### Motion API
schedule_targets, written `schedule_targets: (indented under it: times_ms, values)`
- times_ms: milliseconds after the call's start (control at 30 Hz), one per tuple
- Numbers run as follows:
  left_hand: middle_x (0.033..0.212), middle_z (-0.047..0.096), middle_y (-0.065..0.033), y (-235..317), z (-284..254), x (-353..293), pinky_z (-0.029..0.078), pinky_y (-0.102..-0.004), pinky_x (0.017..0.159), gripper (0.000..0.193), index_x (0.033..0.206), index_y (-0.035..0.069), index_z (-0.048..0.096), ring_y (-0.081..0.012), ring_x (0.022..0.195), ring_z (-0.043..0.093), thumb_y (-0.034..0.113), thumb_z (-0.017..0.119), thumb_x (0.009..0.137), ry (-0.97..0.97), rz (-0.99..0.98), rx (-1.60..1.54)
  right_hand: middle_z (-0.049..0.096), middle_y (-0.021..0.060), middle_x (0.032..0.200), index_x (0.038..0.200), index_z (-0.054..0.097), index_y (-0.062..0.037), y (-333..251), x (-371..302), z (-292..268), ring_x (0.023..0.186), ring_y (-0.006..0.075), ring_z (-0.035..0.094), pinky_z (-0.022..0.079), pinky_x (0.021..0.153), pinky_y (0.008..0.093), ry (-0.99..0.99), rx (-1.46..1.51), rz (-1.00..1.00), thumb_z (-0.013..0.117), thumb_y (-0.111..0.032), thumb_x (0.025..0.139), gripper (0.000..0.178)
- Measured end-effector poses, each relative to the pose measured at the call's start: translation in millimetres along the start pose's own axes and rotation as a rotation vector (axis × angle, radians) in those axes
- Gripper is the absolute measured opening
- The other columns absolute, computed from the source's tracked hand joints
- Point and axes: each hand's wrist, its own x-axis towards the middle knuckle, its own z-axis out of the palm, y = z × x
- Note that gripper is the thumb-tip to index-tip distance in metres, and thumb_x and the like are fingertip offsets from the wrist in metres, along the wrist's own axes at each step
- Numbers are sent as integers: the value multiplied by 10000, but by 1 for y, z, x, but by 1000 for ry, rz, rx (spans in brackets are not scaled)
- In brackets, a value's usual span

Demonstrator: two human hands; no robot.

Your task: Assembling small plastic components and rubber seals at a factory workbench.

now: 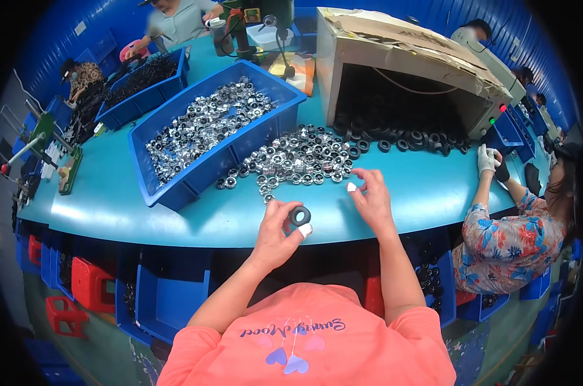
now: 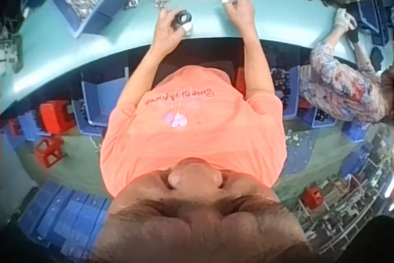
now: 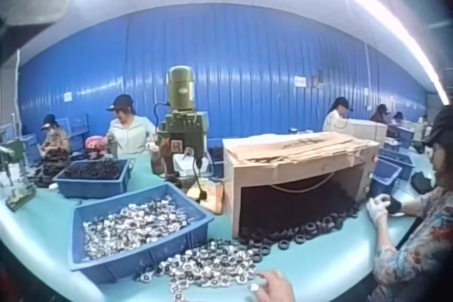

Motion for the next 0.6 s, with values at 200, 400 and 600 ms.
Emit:
schedule_targets:
  times_ms: [200, 400, 600]
  values:
    - [1192, 598, -93, -28, 7, -4, 536, -343, 894, 521, 1472, 13, 545, -196, 1051, 619, 184, 701, 1005, -210, -252, -917, 613, 138, 1227, 1367, 641, -118, 16, 5, 11, 1082, 355, 603, 524, 964, 454, -47, -232, -91, 816, -136, 856, 540]
    - [1259, 629, -191, -34, 8, -5, 568, -390, 933, 571, 1547, -4, 440, -241, 1041, 644, 281, 580, 1073, -368, -428, -1482, 629, 123, 1195, 1290, 678, -123, 8, 8, 18, 1087, 365, 599, 521, 968, 457, -62, -302, -136, 830, -122, 842, 472]
    - [1266, 620, -234, -37, 15, -1, 588, -398, 927, 571, 1550, -6, 428, -263, 1031, 651, 266, 574, 1070, -355, -445, -1544, 631, 114, 1154, 1223, 676, -119, 15, 5, 22, 1069, 364, 603, 521, 952, 456, -76, -305, -102, 845, -129, 826, 431]
